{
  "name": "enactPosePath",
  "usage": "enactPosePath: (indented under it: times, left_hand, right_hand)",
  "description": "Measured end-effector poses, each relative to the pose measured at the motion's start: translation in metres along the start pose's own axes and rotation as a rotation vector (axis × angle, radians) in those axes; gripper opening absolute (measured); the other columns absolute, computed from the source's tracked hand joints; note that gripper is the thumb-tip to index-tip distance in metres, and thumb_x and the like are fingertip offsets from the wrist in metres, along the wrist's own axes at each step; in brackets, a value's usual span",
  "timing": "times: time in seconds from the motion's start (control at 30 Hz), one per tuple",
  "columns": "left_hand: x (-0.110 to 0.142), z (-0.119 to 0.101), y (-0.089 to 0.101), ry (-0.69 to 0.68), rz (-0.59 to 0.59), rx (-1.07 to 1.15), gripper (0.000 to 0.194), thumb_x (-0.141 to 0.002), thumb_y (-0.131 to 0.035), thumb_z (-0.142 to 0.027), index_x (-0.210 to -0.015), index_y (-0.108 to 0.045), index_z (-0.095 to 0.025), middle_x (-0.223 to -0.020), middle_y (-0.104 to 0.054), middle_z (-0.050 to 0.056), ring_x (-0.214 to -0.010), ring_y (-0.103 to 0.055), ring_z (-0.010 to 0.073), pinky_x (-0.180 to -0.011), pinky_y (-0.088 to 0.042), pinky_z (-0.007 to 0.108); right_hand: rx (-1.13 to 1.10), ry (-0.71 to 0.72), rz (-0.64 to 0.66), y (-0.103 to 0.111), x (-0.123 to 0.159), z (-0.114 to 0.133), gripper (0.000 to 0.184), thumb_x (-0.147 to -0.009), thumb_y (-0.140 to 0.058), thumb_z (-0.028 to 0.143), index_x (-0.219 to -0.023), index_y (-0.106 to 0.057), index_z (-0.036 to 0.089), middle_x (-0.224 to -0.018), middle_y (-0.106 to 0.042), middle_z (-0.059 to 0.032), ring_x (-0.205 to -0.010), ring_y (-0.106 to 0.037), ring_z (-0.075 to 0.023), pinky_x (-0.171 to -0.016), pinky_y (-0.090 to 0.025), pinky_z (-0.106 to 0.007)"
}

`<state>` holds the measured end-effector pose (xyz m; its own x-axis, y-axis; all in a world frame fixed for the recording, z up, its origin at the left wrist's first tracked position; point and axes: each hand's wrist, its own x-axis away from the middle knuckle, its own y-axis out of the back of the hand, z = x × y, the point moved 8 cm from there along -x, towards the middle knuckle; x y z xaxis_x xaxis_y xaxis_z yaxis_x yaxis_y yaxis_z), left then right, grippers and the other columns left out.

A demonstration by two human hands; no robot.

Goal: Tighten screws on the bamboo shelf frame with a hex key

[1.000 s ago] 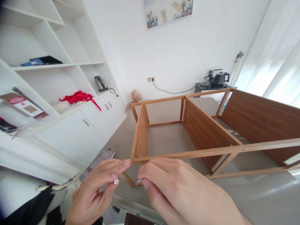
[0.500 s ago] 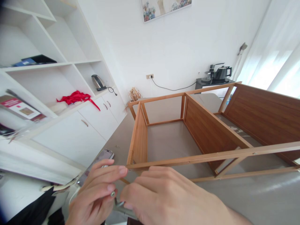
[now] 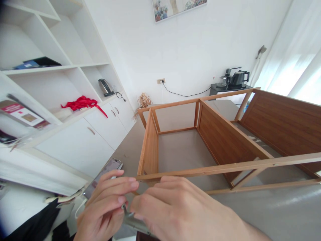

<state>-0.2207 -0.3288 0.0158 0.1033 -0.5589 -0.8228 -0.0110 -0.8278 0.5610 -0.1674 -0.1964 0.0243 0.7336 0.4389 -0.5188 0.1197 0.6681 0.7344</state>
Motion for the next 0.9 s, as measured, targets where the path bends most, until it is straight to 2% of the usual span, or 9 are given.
enactPosePath:
  times: [0.3,0.47,0.63,0.9]
  left_hand:
    - [-0.001,-0.009,-0.006,-0.033,0.060,-0.078,0.013,-0.102,-0.047,-0.008,-0.097,-0.057,-0.014,-0.099,-0.080,0.009,-0.105,-0.072,0.0139,-0.106,-0.050,0.042]
    - [-0.006,-0.020,-0.008,-0.048,0.101,-0.116,0.018,-0.103,-0.047,-0.008,-0.090,-0.059,-0.016,-0.090,-0.080,0.002,-0.095,-0.074,0.0103,-0.110,-0.047,0.036]
    - [-0.007,-0.020,-0.006,-0.010,0.061,-0.075,0.015,-0.104,-0.047,-0.011,-0.093,-0.058,-0.014,-0.084,-0.079,0.002,-0.086,-0.073,0.0101,-0.106,-0.049,0.039]
    - [0.000,-0.022,-0.009,-0.032,0.122,-0.081,0.010,-0.100,-0.050,-0.007,-0.100,-0.057,-0.014,-0.088,-0.079,0.003,-0.089,-0.073,0.0112,-0.110,-0.047,0.039]
  right_hand:
    - [-0.015,-0.008,0.044,0.005,0.003,-0.003,0.024,-0.109,-0.036,0.021,-0.110,-0.059,0.018,-0.083,-0.062,0.0014,-0.071,-0.053,-0.0103,-0.071,-0.040,-0.022]
    - [0.027,-0.033,0.055,0.008,0.009,-0.003,0.027,-0.109,-0.034,0.021,-0.107,-0.061,0.018,-0.083,-0.063,0.0001,-0.071,-0.054,-0.0109,-0.072,-0.041,-0.023]
    - [0.033,0.002,0.037,0.008,0.013,0.002,0.026,-0.109,-0.037,0.023,-0.108,-0.062,0.018,-0.078,-0.063,0.0002,-0.068,-0.057,-0.0102,-0.069,-0.041,-0.023]
    - [0.025,-0.007,0.088,0.005,0.013,0.001,0.024,-0.108,-0.040,0.023,-0.104,-0.063,0.019,-0.075,-0.063,0.0007,-0.067,-0.058,-0.0095,-0.069,-0.041,-0.021]
